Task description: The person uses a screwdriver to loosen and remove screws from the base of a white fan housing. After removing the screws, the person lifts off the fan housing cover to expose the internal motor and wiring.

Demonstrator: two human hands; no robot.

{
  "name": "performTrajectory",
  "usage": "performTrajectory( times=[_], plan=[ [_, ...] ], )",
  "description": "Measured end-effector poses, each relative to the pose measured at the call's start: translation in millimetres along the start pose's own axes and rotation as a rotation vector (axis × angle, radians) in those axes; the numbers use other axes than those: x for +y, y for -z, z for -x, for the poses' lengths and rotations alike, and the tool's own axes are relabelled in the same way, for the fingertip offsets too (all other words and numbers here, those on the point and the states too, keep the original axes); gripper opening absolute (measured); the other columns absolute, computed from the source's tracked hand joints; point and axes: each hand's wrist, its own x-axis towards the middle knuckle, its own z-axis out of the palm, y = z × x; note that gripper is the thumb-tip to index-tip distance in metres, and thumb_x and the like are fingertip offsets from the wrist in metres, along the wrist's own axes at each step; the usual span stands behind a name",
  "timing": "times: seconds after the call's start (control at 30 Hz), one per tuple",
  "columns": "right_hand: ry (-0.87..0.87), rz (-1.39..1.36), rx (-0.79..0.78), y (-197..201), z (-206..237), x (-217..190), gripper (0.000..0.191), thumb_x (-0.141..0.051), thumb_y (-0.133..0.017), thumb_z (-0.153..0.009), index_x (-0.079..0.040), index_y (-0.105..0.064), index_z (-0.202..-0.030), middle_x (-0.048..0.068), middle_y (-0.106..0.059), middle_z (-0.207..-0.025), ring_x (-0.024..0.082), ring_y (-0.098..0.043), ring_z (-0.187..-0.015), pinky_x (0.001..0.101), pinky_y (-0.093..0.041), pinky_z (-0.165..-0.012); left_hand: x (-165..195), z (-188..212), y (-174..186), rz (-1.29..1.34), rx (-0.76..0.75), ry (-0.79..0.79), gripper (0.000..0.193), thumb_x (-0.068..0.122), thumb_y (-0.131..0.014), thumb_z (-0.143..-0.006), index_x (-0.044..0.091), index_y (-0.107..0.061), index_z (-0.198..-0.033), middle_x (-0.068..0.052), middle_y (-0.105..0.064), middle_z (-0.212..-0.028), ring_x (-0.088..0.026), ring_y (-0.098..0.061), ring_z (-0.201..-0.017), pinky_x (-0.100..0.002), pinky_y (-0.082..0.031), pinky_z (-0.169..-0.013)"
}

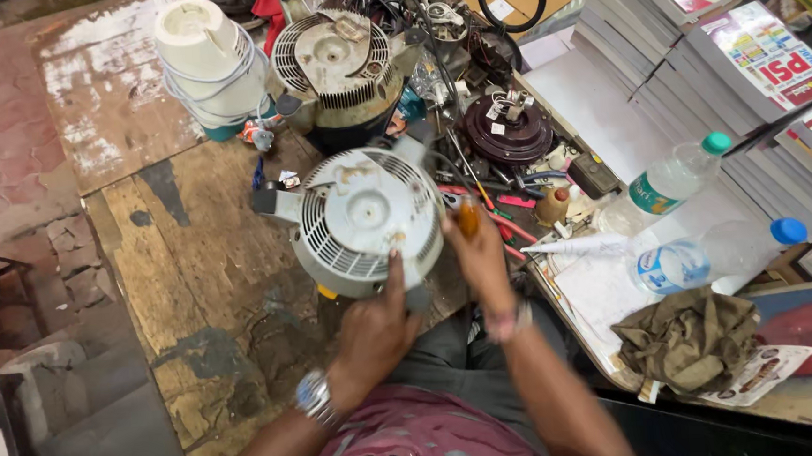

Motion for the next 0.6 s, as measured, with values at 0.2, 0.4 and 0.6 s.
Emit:
performTrajectory(
  times=[0.2,0.4,0.6],
  plan=[
    [0.045,0.134,-0.108,0.4,-68.0,-16.9,0.022,-0.017,-0.075,-0.095,-0.001,-0.068,-0.109,0.001,-0.07,-0.094,0.009,-0.062,-0.085,0.0258,-0.052,-0.079,15.0,-37.2,-4.5,-0.031,-0.098,0.198,0.101,0.037,-0.072,-0.088,-0.015,-0.018,-0.154,-0.021,-0.066,-0.058,-0.041,-0.064,-0.05,-0.05,-0.05,-0.047],
    [-0.006,0.036,-0.171,11.0,-40.2,-23.2,0.024,-0.013,-0.074,-0.095,-0.001,-0.066,-0.114,0.002,-0.071,-0.1,0.008,-0.063,-0.09,0.0244,-0.053,-0.081,-13.5,-14.3,49.1,-0.23,-0.176,-0.094,0.056,0.043,-0.067,-0.105,0.022,-0.042,-0.15,-0.009,-0.076,-0.099,-0.024,-0.074,-0.082,-0.042,-0.058,-0.073],
    [0.137,0.134,-0.113,30.2,-22.4,-50.7,0.046,-0.004,-0.073,-0.093,0.001,-0.049,-0.133,0.008,-0.067,-0.118,0.015,-0.065,-0.108,0.0276,-0.053,-0.093,-59.4,-50.3,84.1,-0.43,-0.245,-0.532,0.108,0.06,-0.082,-0.059,0.016,-0.04,-0.149,-0.021,-0.04,-0.156,-0.037,-0.03,-0.146,-0.063,-0.018,-0.116]
  ],
)
